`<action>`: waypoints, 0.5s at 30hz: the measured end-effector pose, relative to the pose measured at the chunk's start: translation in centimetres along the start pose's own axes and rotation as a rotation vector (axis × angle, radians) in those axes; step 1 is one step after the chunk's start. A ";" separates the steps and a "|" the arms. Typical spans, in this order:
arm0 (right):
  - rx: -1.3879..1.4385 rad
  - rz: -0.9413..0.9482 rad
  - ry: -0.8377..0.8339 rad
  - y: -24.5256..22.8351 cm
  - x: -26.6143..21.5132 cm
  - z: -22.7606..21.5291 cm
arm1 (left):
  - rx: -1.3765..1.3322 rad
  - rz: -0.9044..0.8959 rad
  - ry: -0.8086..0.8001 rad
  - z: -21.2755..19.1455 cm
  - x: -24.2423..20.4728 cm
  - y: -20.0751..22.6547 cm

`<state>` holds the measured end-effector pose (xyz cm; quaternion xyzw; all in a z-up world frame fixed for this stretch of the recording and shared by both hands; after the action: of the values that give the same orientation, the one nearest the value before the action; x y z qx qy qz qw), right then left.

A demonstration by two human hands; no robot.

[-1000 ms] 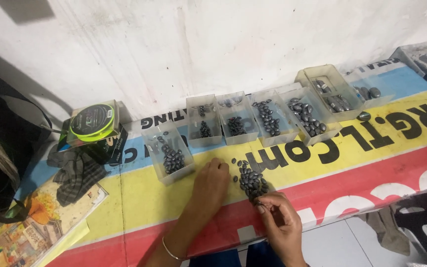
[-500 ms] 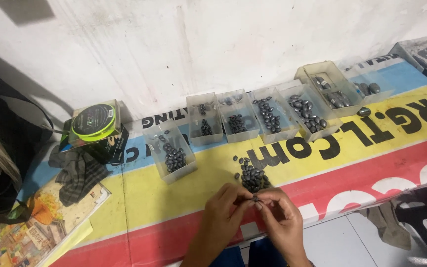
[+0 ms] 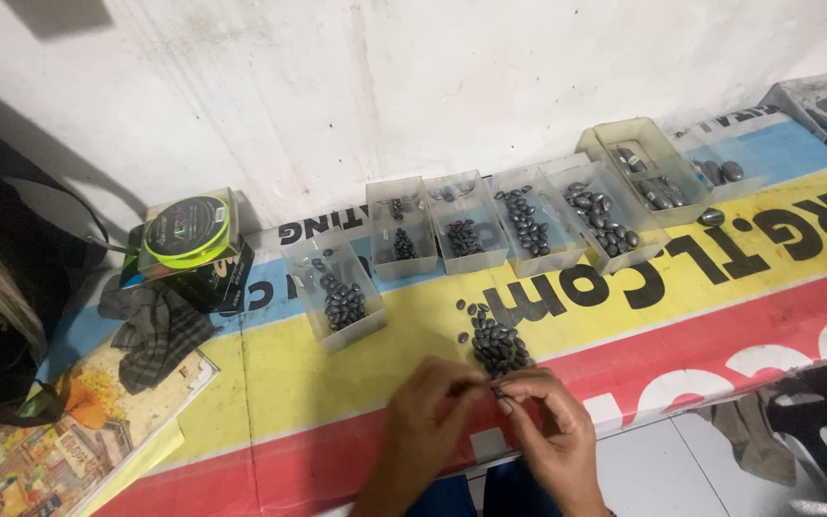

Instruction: Assembling small metal fishing swivels and components into a rig or chain by hand.

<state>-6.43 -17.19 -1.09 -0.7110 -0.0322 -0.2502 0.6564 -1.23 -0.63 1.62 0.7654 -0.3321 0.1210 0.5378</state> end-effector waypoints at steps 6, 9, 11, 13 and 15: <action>-0.118 0.067 0.036 1.9 0.3 -2.5 | 0.537 0.046 0.142 -6.5 2.1 -0.6; -0.174 0.107 0.109 2.4 0.8 -3.1 | 0.225 -0.244 0.073 -5.3 1.0 0.9; -0.198 0.127 0.134 2.5 0.6 -3.3 | -0.042 -0.507 -0.059 -2.3 -1.6 1.4; -0.182 0.112 0.124 2.3 0.7 -3.3 | -0.214 -0.049 -0.590 2.0 -4.4 2.7; -0.168 0.126 0.121 2.4 0.7 -3.6 | -0.213 -0.045 -0.589 3.6 -4.9 3.0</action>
<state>-6.07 -21.08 -2.96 -0.7477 0.0733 -0.2529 0.6096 -7.49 -2.64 -0.22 0.7139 -0.4674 -0.1534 0.4983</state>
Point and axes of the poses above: each hand's wrist, its own x-axis towards the middle knuckle, its own z-axis out of the palm, y = z × x, the point moved 2 cm from there along x, towards the middle knuckle, and after that the axes turned 7 degrees about z, right-handed, at the moved point
